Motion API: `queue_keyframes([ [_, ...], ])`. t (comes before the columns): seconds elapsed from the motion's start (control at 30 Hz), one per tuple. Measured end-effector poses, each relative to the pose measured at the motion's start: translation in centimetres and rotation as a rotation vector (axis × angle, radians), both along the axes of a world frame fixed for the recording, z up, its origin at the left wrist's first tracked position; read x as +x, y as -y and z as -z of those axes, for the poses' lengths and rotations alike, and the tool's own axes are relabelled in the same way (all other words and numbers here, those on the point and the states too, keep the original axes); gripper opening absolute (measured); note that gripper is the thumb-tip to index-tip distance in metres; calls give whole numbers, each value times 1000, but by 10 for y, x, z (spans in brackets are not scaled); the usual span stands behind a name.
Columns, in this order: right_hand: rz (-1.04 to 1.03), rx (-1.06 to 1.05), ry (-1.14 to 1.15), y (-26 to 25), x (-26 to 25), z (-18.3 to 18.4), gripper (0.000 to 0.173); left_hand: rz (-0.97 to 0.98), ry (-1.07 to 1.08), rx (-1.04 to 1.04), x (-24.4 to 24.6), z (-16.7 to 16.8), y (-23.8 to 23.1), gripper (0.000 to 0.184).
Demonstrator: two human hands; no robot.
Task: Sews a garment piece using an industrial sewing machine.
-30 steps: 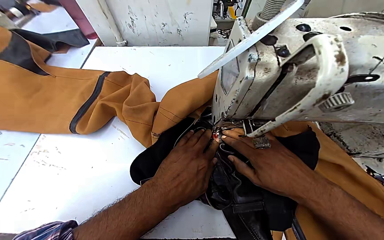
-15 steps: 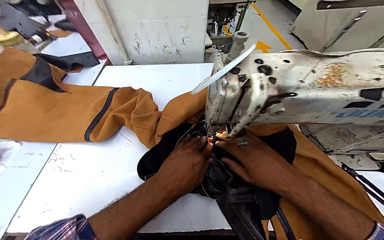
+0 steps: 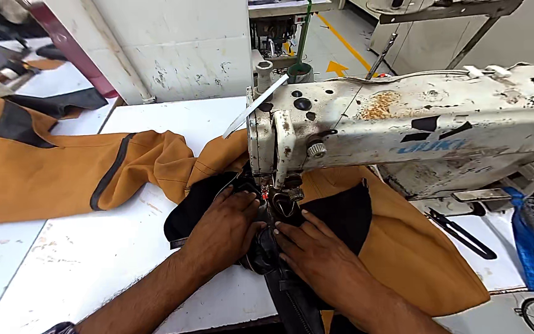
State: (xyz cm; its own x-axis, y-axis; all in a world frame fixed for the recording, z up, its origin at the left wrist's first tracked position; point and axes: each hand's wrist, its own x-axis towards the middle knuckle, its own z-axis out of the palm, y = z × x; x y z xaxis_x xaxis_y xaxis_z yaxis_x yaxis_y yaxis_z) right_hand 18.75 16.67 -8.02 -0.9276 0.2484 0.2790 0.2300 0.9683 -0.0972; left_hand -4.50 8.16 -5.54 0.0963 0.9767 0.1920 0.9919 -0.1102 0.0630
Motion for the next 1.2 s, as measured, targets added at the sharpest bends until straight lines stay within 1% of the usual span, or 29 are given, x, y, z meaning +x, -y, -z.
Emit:
queue_keyframes([
  [0.03, 11, 1, 6, 2, 0, 0, 42, 47, 45, 50, 1, 3, 2, 49],
  [0.1, 23, -1, 15, 4, 0, -2, 41, 98, 104, 90, 3, 7, 4, 44],
  [0.27, -18, 30, 54, 1, -1, -8, 42, 120, 129, 42, -2, 10, 5, 47],
  [0.33, -63, 73, 69, -9, -4, -20, 40, 129, 115, 23, -4, 11, 4, 47],
  [0.4, -116, 72, 48, -25, -11, -32, 38, 154, 102, 6, -5, 10, 3, 47],
  [0.47, -121, 52, 76, -43, -15, -34, 51, 175, 100, -20, -6, 8, 3, 48],
  [0.53, -64, 72, 134, -55, -16, -30, 63, 184, 99, -47, -8, 5, 3, 49],
  [0.63, 22, 120, 156, -52, -15, -26, 72, 179, 97, -75, -10, 5, 4, 50],
  [0.87, 49, 135, 124, -51, -16, -18, 67, 161, 94, -67, -8, 5, 1, 48],
  [1.13, 63, 126, 91, -66, -21, -16, 68, 170, 50, -61, -14, 3, -10, 50],
  [1.2, 42, 103, 99, -63, -19, -19, 64, 175, 66, -71, -13, -1, -11, 50],
])
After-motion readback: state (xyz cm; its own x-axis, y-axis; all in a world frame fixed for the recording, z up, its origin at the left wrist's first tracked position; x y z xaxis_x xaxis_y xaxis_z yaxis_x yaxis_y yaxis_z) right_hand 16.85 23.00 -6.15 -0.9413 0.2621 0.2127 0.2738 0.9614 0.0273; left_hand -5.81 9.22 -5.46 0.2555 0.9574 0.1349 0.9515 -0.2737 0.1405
